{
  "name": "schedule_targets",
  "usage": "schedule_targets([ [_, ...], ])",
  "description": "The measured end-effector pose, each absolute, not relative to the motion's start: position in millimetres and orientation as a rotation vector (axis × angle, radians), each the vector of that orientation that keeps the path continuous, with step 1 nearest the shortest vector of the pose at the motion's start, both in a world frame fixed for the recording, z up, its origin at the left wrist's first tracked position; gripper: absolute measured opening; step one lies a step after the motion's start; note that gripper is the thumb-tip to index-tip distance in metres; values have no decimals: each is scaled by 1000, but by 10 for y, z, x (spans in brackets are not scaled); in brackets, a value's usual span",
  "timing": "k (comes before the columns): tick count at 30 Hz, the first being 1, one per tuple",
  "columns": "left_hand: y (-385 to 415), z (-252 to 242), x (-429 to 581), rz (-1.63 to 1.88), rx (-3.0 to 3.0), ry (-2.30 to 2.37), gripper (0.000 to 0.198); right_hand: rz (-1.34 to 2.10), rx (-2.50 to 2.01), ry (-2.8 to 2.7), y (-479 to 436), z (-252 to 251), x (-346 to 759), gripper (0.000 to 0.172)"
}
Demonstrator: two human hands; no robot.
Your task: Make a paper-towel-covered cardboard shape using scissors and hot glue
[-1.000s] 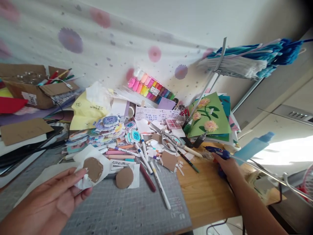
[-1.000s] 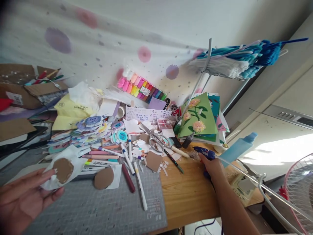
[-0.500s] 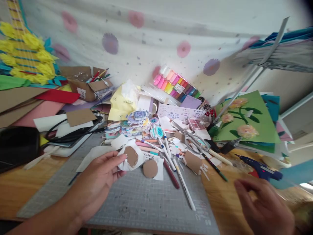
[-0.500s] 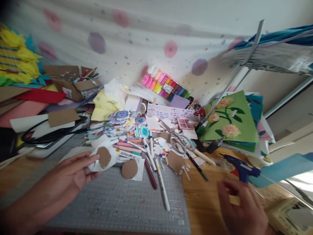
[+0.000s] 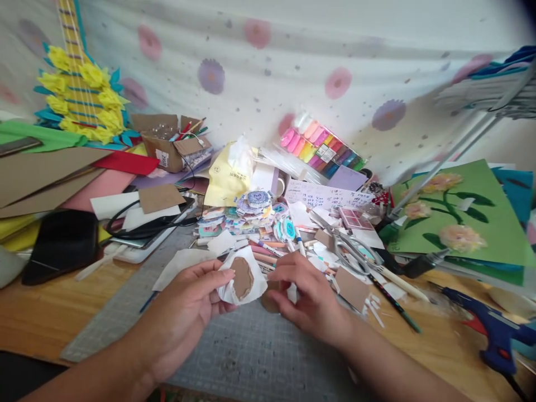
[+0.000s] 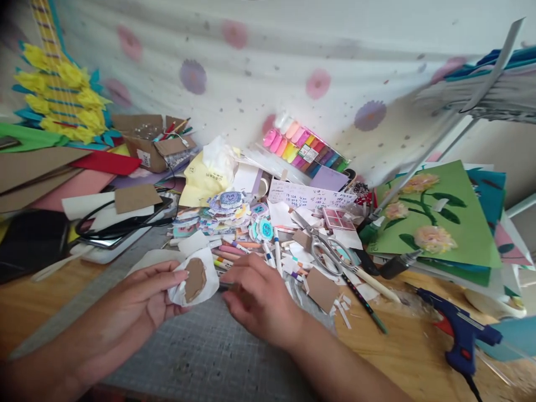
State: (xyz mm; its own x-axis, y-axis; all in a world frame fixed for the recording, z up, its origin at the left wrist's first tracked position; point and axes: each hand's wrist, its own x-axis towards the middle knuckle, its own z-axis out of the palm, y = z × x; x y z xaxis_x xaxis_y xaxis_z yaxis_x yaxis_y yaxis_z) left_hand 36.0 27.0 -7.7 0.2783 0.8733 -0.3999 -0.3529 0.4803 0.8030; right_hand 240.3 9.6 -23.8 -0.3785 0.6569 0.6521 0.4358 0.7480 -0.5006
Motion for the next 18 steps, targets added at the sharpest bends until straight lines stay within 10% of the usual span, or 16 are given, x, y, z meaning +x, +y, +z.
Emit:
schedule_targets([
  [18, 161, -137, 518, 703, 1053, 1075, 26, 225, -845, -2162, -102, -247, 2440, 14],
])
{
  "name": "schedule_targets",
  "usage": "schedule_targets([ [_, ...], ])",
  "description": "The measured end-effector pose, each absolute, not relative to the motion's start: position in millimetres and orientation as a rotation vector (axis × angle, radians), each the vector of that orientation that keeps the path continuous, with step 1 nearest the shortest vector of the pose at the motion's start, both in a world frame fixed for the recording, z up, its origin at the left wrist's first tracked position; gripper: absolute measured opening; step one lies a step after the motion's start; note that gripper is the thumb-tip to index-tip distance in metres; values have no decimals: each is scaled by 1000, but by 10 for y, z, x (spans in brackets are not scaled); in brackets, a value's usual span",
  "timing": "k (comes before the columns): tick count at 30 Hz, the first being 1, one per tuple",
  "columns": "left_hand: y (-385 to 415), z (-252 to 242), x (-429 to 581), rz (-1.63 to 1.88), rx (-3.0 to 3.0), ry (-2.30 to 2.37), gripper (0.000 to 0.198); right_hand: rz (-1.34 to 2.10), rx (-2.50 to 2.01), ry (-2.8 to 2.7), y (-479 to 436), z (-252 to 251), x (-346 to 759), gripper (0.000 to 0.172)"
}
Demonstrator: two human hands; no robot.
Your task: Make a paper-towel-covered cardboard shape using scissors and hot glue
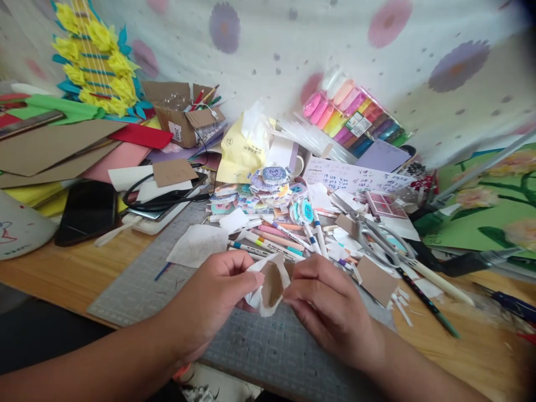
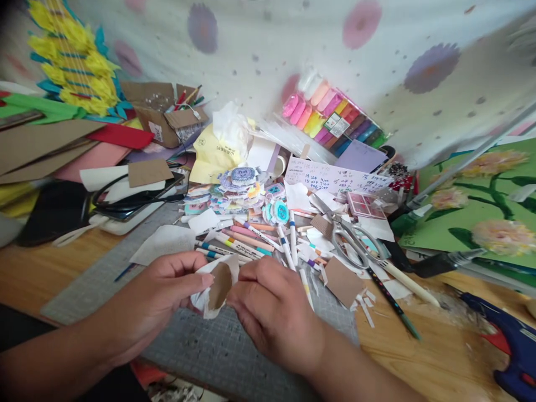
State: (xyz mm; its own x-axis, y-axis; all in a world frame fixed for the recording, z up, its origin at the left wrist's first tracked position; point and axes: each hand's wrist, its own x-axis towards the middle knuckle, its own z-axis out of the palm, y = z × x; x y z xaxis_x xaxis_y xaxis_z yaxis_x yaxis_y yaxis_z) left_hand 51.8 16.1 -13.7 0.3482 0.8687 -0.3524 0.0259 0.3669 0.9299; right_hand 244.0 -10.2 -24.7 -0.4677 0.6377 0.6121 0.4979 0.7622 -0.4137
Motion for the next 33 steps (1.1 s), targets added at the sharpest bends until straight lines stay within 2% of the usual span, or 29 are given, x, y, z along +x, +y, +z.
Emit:
schedule_targets([
  [5, 125, -135, 559, 692, 1148, 1116, 26, 160, -947, -2146, -123, -247, 2384, 10],
  [13, 123, -87, 609, 629, 1187, 1143, 22, 348, -1070, -1968, -124, -238, 2340, 12],
  [17, 97, -108, 630, 736, 990, 1101, 22, 391, -975, -1897, -140, -225, 2391, 15],
  [24, 83, -141, 612, 829, 728, 995, 12, 221, -931, -2067, -155, -246, 2372, 20],
  [29, 65, -140, 630, 830, 767, 1004, 16, 236, -976, -2085, -168, -266, 2327, 12],
  [33, 62, -132, 650, 846, 847, 1032, 26, 312, -1090, -1989, -176, -267, 2282, 15],
])
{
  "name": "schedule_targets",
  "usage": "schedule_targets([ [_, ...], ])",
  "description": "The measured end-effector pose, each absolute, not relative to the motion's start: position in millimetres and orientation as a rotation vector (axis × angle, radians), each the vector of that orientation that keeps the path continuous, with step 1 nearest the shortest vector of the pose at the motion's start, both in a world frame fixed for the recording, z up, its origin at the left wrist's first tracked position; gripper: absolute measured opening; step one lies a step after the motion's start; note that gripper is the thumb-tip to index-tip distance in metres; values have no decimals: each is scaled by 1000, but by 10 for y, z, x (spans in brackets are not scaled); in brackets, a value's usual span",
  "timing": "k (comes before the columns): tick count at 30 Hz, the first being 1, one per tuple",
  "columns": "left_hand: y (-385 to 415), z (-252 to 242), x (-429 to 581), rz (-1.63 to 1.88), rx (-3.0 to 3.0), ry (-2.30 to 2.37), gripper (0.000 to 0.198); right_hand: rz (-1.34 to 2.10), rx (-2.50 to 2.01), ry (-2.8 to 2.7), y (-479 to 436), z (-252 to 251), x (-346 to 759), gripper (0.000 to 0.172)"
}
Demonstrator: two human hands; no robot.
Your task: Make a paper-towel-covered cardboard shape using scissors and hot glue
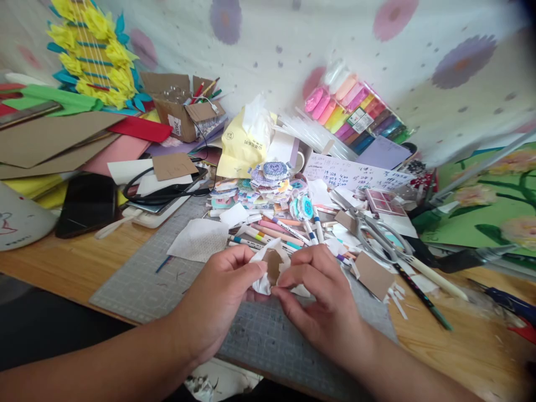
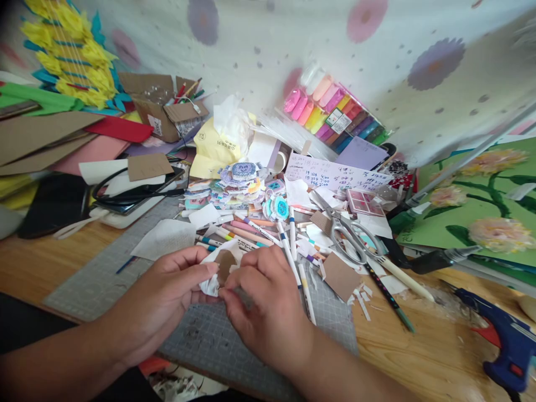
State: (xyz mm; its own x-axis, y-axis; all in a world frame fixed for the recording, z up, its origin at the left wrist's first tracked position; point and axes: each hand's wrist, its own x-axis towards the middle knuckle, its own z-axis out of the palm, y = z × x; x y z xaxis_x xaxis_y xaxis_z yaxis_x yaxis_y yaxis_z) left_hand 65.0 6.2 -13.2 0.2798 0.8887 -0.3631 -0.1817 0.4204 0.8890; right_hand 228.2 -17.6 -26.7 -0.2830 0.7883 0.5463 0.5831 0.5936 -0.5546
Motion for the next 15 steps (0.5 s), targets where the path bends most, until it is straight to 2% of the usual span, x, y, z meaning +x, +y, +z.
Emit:
schedule_targets([
  [2, 65, -129, 647, 823, 943, 1074, 25, 368, -1218, -1887, -165, -274, 2255, 25],
  [6, 69, -114, 625, 721, 1272, 1191, 25, 486, -1414, -1736, -141, -283, 2227, 55],
  [10, 72, -116, 631, 749, 1217, 1177, 25, 516, -1265, -1809, -134, -290, 2300, 65],
  [12, 75, -132, 640, 805, 1045, 1071, 24, 646, -1120, -1756, -118, -298, 2367, 65],
  [15, 84, -152, 640, 845, 796, 906, 18, 1067, -1024, -1479, -70, -310, 2436, 48],
])
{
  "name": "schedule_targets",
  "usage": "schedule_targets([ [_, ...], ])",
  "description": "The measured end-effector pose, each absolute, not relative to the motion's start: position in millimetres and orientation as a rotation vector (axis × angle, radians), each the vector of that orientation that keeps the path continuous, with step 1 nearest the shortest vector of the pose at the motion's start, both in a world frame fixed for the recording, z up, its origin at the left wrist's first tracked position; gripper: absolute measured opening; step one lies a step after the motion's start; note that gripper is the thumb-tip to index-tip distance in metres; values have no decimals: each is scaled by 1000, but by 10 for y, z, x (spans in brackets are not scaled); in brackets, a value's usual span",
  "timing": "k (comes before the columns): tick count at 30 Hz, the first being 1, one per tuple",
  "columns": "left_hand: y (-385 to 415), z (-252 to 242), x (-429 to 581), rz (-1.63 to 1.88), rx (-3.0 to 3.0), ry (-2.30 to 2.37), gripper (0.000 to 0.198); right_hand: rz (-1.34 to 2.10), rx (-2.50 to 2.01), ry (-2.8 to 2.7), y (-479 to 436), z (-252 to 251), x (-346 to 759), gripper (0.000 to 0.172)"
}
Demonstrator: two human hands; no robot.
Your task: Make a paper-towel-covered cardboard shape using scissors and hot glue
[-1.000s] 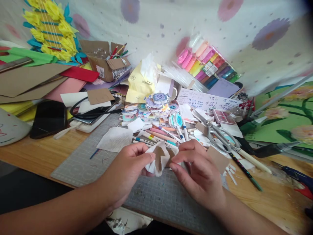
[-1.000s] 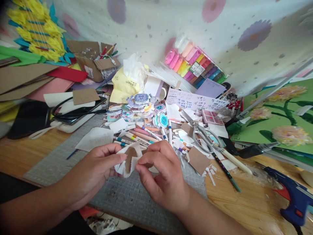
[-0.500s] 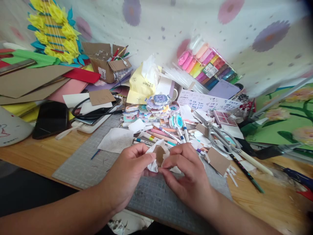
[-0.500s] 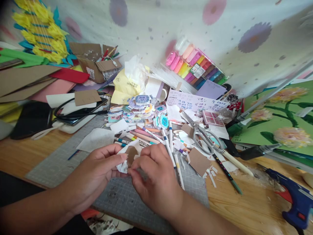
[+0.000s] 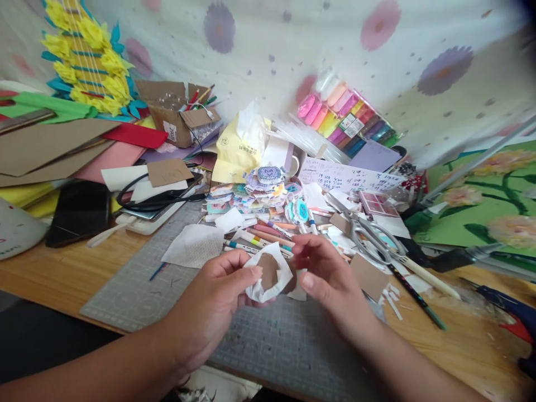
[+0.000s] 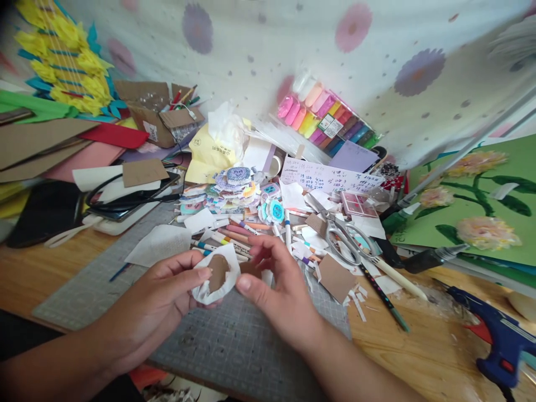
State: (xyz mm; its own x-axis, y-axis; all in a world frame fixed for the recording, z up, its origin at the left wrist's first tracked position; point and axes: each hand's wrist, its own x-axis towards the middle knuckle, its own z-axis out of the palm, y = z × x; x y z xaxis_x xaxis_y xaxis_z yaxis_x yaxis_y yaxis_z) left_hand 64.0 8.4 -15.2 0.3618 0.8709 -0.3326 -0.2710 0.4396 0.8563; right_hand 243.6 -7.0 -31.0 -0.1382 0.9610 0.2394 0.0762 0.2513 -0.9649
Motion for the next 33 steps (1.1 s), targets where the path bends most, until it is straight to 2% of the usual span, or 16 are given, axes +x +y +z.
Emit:
schedule_targets([
  [4, 96, -158, 618, 875, 732, 863, 15, 1460, -961, -1266, -32, -326, 2404, 28],
  [6, 98, -159, 616, 888, 755, 898, 16, 1399, -977, -1232, -38, -342, 2363, 19],
  [10, 89, -169, 639, 898, 821, 961, 17, 1007, -1104, -1349, -72, -359, 2307, 5],
  [15, 78, -187, 663, 940, 863, 997, 21, 551, -1113, -1643, -149, -305, 2268, 17],
  [21, 105, -160, 659, 1016, 785, 1014, 18, 248, -1077, -2078, -235, -321, 2268, 48],
  [25, 97, -141, 657, 1034, 727, 1018, 10, 26, -1183, -2278, -232, -382, 2261, 59],
  [29, 84, -167, 648, 1006, 711, 1016, 5, -73, -1231, -2320, -233, -369, 2252, 55],
  [33, 74, -193, 631, 966, 709, 956, 11, 220, -1130, -2063, -193, -328, 2320, 41],
])
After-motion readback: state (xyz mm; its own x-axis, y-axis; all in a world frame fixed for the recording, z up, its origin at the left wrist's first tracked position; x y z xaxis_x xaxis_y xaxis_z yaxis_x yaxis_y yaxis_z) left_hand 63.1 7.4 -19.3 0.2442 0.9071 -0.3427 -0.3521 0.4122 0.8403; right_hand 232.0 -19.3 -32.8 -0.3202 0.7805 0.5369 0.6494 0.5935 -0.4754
